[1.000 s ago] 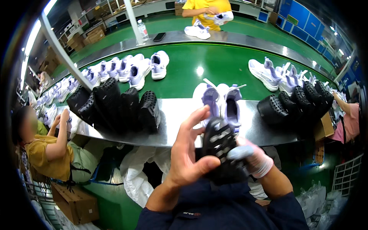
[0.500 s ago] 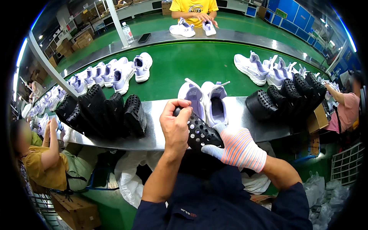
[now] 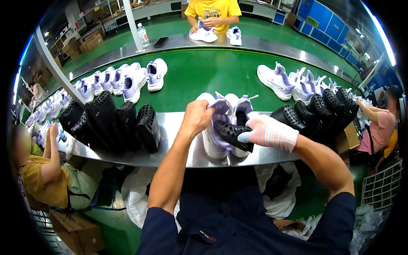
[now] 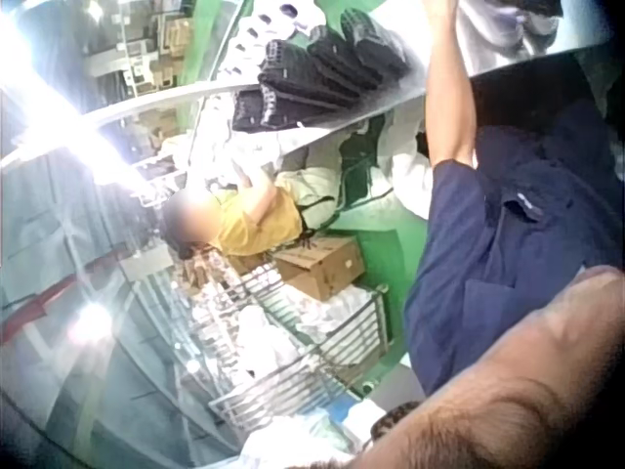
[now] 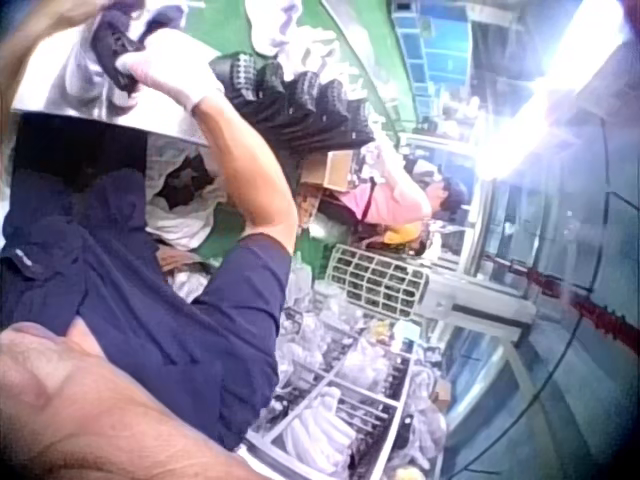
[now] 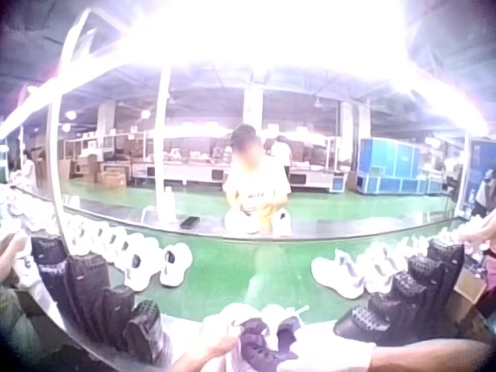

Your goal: The person takes shoes from a conveyor belt, picks up plastic shoe inserts, and inserts them into the shoes by hand.

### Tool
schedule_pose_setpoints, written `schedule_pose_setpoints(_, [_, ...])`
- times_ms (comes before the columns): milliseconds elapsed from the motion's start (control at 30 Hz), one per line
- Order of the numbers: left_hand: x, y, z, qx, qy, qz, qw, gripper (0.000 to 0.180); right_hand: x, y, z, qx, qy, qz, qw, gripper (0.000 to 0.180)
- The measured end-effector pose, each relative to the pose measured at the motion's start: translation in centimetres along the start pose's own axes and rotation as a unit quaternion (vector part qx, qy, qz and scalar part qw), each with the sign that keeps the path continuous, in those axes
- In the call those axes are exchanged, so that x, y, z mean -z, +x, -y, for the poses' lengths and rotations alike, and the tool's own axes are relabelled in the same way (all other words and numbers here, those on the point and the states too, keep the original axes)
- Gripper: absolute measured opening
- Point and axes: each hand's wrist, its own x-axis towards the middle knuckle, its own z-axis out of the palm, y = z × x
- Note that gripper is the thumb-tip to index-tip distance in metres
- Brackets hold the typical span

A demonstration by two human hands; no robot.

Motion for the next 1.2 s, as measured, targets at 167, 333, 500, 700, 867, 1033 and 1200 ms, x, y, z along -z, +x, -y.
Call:
schedule_pose_setpoints(167, [-0.3,-1.4,-2.3,-0.001,-0.1,0.048,0.994,0.025,-3.7,3.2,2.7,0.036,-0.103,-0.119,0.987,0.029])
schedule_pose_setpoints(333, [0.0,-2.0,1.2,0.041,-0.132,0.023,0.99,0.025,-6.5,5.4,3.9,0.104,-0.204,-0.174,0.958,0.023])
schedule_pose_setpoints(500, [0.6,-1.8,0.9,0.067,-0.22,0.09,0.969,0.023,-5.9,5.8,3.8,0.124,-0.13,-0.182,0.967,0.023])
schedule_pose_setpoints(700, [-0.9,-2.6,2.4,0.097,-0.308,0.067,0.944,0.015,-7.8,8.0,2.3,0.102,0.064,-0.278,0.953,0.022])
schedule_pose_setpoints(867, [-1.1,-6.0,-1.2,0.053,-0.111,-0.096,0.988,0.055,-10.2,6.4,-0.1,0.094,0.156,-0.465,0.867,0.045])
schedule_pose_setpoints(1033, [-2.1,-7.2,-4.3,0.234,-0.091,0.033,0.967,0.096,-8.3,6.6,-0.1,-0.009,0.143,-0.306,0.941,0.068])
schedule_pose_setpoints(1200, [-2.7,-6.0,-4.4,0.267,-0.09,0.033,0.959,0.094,-7.9,7.0,-0.7,-0.029,0.121,-0.234,0.964,0.06])
